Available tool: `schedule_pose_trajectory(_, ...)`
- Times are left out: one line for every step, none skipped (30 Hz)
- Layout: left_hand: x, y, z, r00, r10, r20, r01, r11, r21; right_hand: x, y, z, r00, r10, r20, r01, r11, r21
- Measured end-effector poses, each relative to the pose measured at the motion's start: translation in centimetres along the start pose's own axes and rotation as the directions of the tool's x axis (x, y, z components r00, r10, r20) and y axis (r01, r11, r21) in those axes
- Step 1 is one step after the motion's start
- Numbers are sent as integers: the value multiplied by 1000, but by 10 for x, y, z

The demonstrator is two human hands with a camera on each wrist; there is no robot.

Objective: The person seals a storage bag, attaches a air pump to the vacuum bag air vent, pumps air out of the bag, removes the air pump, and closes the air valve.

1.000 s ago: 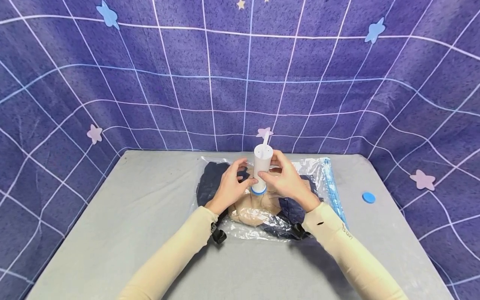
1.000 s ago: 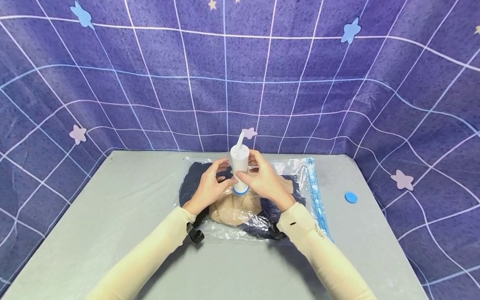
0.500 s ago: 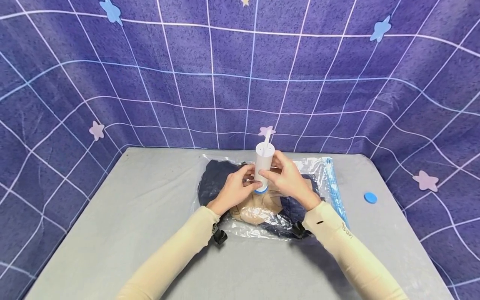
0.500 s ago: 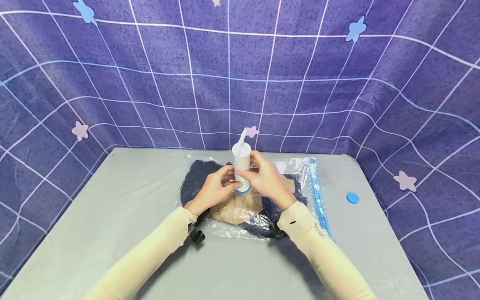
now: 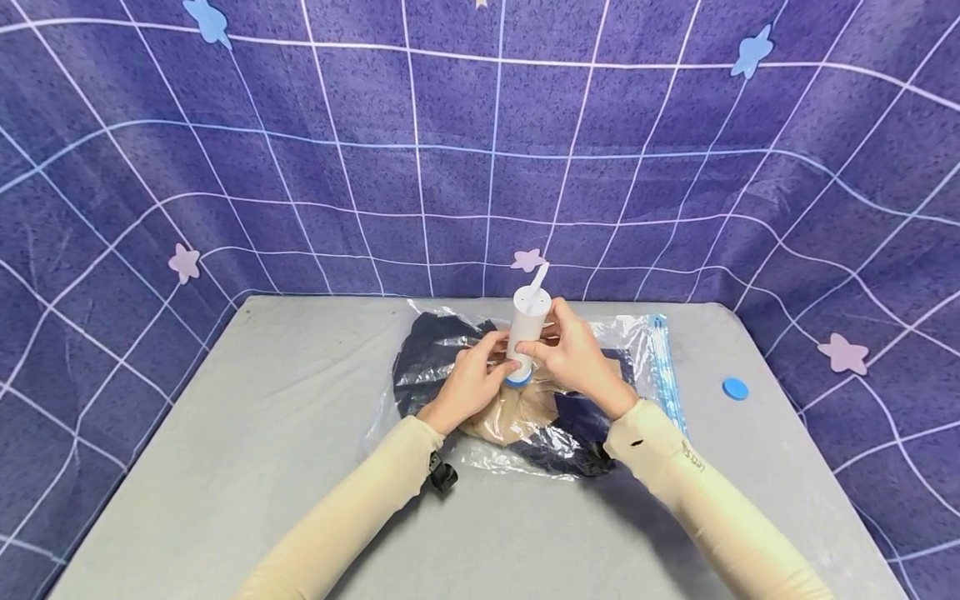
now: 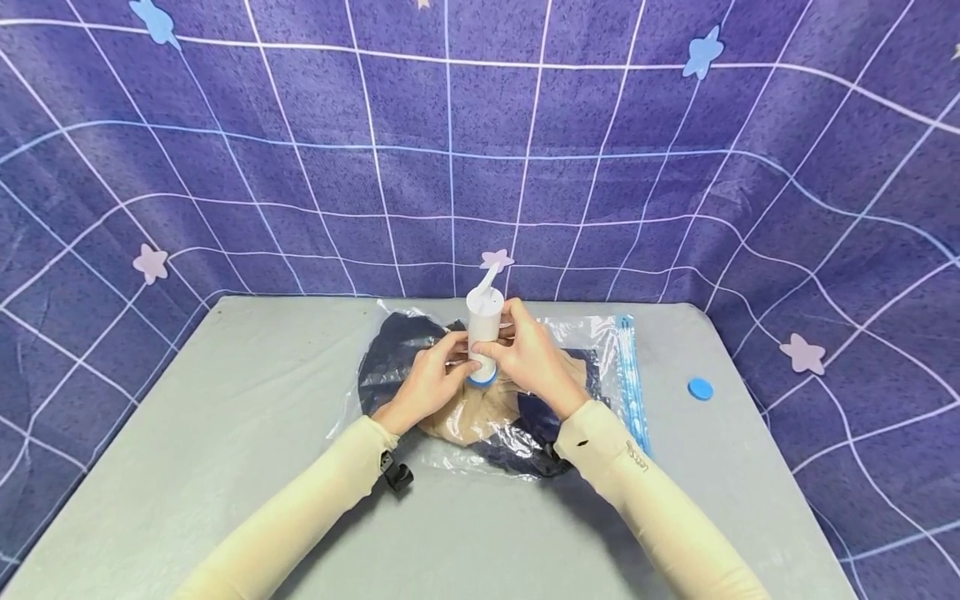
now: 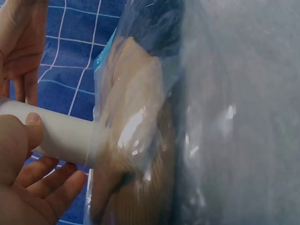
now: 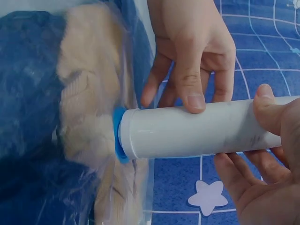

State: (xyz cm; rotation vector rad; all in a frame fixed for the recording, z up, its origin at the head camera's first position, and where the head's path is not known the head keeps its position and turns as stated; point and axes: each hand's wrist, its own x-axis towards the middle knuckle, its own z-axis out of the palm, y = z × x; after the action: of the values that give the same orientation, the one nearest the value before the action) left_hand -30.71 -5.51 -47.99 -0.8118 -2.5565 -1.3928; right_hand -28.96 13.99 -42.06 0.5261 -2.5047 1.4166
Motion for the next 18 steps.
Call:
schedule_pose_trajectory(0, 0, -2, 1000, -2, 15, 1, 1000, 27, 0, 0, 0, 1000, 3, 0, -3, 1000, -3)
schedule_pose_trajectory(-1, -1, -4, 999, -1, 37, -1, 998, 67, 0, 0, 0, 1000, 0, 2, 0, 1000, 0)
schedule_pose_trajectory(-2, -3, -6, 998, -1, 58, -5, 994, 111, 0, -1, 0, 1000, -2, 5, 2, 1000, 7)
schedule_pose_trajectory(-4, -5, -9, 997, -7, 82, -7, 987, 162, 0, 0, 1, 1000, -5, 7, 4, 1000, 18)
schedule_pose_trajectory(-6, -7, -12, 995, -17, 102, -6, 976, 218, -1, 0, 1, 1000, -4, 9, 4, 1000, 29)
schedule_pose_trajectory(-9, -10, -15, 992, -40, 122, 5, 961, 278, -1, 0, 1, 1000, -4, 13, 4, 999, 43)
schedule_pose_trajectory(-13, -13, -18, 988, -67, 139, 17, 943, 333, -1, 1, 1, 1000, 0, 18, -1, 998, 59)
schedule_pose_trajectory(-16, -15, -21, 984, -94, 152, 30, 925, 379, -2, 1, 1, 1000, 5, 23, -7, 997, 76)
schedule_pose_trajectory(-20, -17, -24, 979, -128, 159, 52, 910, 412, -3, 1, 1, 1000, 10, 27, -12, 996, 89)
schedule_pose_trajectory(-24, -19, -26, 973, -160, 169, 71, 895, 441, -3, 1, 1, 999, 16, 32, -19, 995, 101)
schedule_pose_trajectory(-28, -19, -27, 966, -189, 175, 91, 884, 458, -4, 1, 1, 999, 20, 37, -24, 994, 107)
schedule_pose_trajectory(-31, -20, -29, 960, -211, 182, 106, 880, 464, -4, 2, 1, 999, 20, 40, -25, 994, 107)
schedule_pose_trajectory(-34, -19, -30, 957, -223, 186, 116, 880, 460, -3, 2, 0, 999, 18, 43, -23, 994, 105)
schedule_pose_trajectory(-36, -18, -30, 954, -232, 190, 125, 883, 452, -3, 2, 0, 999, 15, 43, -19, 995, 100)
schedule_pose_trajectory(-38, -16, -30, 951, -240, 195, 131, 885, 448, -2, 2, 0, 999, 11, 44, -15, 996, 92)
schedule_pose_trajectory(-39, -15, -30, 949, -245, 197, 135, 884, 447, -2, 2, 0, 999, 9, 46, -13, 996, 85)
schedule_pose_trajectory(-41, -13, -29, 948, -251, 195, 142, 884, 445, -1, 3, 0, 999, 5, 49, -9, 997, 76)
schedule_pose_trajectory(-42, -12, -29, 946, -261, 193, 151, 880, 450, -1, 3, 0, 999, 3, 52, -7, 997, 73)
